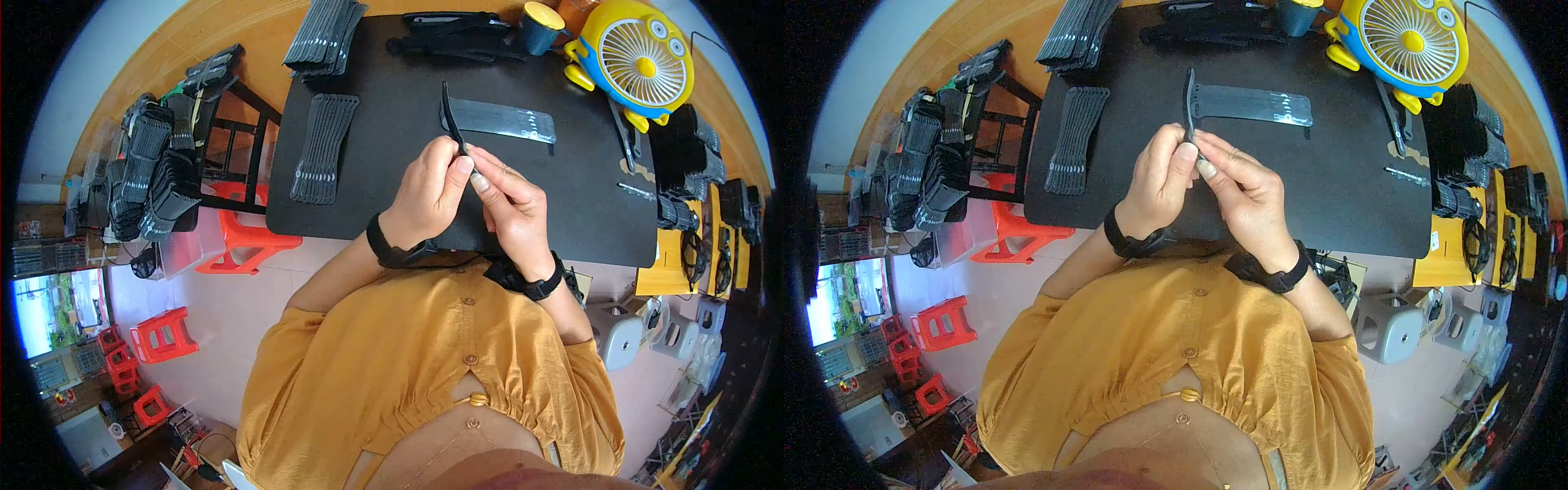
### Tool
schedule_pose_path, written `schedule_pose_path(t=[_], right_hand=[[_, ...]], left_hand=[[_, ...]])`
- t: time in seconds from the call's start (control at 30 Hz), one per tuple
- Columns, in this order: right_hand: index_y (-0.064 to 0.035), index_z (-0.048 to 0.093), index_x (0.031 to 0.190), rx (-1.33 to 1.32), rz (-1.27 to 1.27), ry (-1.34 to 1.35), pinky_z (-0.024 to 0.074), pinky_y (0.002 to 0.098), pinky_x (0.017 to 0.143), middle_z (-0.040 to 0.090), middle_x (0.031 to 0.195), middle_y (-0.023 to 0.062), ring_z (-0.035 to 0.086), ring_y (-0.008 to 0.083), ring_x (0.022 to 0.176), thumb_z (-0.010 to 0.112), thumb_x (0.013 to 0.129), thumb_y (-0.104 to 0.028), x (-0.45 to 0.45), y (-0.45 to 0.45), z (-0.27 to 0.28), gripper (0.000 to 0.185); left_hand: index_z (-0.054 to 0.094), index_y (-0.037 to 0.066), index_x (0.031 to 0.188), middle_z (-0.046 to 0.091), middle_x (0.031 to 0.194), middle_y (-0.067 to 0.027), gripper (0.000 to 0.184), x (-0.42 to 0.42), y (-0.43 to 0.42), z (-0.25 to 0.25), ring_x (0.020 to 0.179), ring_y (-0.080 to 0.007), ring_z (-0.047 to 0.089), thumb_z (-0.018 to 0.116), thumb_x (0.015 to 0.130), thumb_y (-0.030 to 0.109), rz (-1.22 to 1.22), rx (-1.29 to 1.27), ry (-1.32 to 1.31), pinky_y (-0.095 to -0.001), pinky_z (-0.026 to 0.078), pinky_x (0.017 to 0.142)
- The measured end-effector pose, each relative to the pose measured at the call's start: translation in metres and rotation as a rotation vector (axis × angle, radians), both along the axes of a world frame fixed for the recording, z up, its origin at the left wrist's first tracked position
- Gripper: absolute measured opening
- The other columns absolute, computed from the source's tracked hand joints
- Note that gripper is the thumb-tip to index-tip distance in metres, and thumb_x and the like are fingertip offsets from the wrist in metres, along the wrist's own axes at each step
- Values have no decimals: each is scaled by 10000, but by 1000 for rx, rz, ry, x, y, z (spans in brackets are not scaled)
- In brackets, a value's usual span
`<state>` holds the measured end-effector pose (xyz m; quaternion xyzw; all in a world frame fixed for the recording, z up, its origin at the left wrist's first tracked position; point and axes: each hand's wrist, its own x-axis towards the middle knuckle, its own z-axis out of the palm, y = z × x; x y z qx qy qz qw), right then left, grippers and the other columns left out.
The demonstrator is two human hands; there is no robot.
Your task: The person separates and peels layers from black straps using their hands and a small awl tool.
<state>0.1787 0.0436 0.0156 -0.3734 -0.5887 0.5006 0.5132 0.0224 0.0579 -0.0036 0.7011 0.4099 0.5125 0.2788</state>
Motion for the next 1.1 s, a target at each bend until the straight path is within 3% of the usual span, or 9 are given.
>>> schedule_pose_path(t=[0.27, 0.33, 0.57, 0.63, 0.67, 0.73, 0.83, 0.9, 1.1], right_hand=[[-61, 669, 1202, -61, 2, 110, 519, 245, 800, 633, 1248, 112, 626, 118, 935, 620, 930, -38, -9, -2, 1, 277], [-66, 673, 1198, -55, -33, 147, 501, 203, 645, 645, 1216, 95, 591, 66, 753, 619, 934, -46, -11, 1, -3, 270], [-80, 682, 1187, -194, -80, 135, 373, 164, 414, 674, 1146, 76, 495, 0, 549, 622, 936, -61, -9, 3, 1, 258], [-71, 679, 1189, -155, -97, 63, 491, 194, 551, 672, 1173, 102, 612, 65, 682, 624, 929, -49, -6, 3, 3, 267], [-71, 679, 1189, -158, -96, 65, 491, 194, 551, 672, 1173, 102, 612, 65, 682, 624, 929, -49, -6, 4, 0, 267], [-54, 678, 1183, 188, -122, -105, 539, 256, 774, 657, 1212, 138, 676, 165, 925, 626, 919, -35, -7, 9, -8, 270], [-40, 678, 1171, 349, -92, -166, 491, 306, 937, 644, 1231, 164, 629, 236, 1128, 626, 909, -16, -11, 7, -7, 269], [-38, 682, 1161, 318, -63, -183, 505, 294, 910, 643, 1233, 163, 642, 230, 1102, 616, 910, -7, -13, 5, -4, 261], [-30, 673, 1165, 231, 12, -142, 508, 317, 927, 625, 1262, 158, 642, 236, 1099, 600, 915, -9, -16, 5, 1, 261]], left_hand=[[492, 0, 1012, 542, 759, -49, 245, 11, 1, -12, 600, -95, 512, 388, 1037, 221, 0, -63, -206, -238, 431, 548], [489, 3, 1006, 543, 762, -51, 237, 16, 2, -13, 606, -94, 513, 385, 1037, 214, 20, -80, -234, -234, 431, 553], [503, 20, 869, 537, 654, -79, 269, 5, 12, 6, 581, -160, 544, 561, 976, 259, 96, -119, -145, -322, 422, 527], [531, 33, 907, 531, 656, 9, 251, 2, 9, 17, 551, -48, 478, 515, 1007, 262, 58, -274, -193, -208, 395, 503], [542, 33, 935, 523, 663, 3, 294, 0, 6, 23, 533, -49, 475, 490, 1018, 310, 11, -347, -218, -197, 382, 468], [536, 37, 933, 517, 669, -2, 335, 0, 5, 32, 520, -58, 478, 463, 1024, 351, 27, -491, -300, -199, 373, 442], [520, 61, 917, 501, 683, -17, 428, -7, 11, 20, 484, -81, 478, 396, 1028, 456, -28, -710, -486, -203, 331, 369], [512, 78, 899, 504, 688, -22, 420, -13, 14, 13, 467, -81, 459, 402, 1024, 464, -301, -872, -707, -197, 308, 358], [519, 111, 785, 427, 558, 25, 404, -1, 6, 23, 405, -72, 382, 434, 1005, 439, -82, -823, -754, -203, 262, 348]])
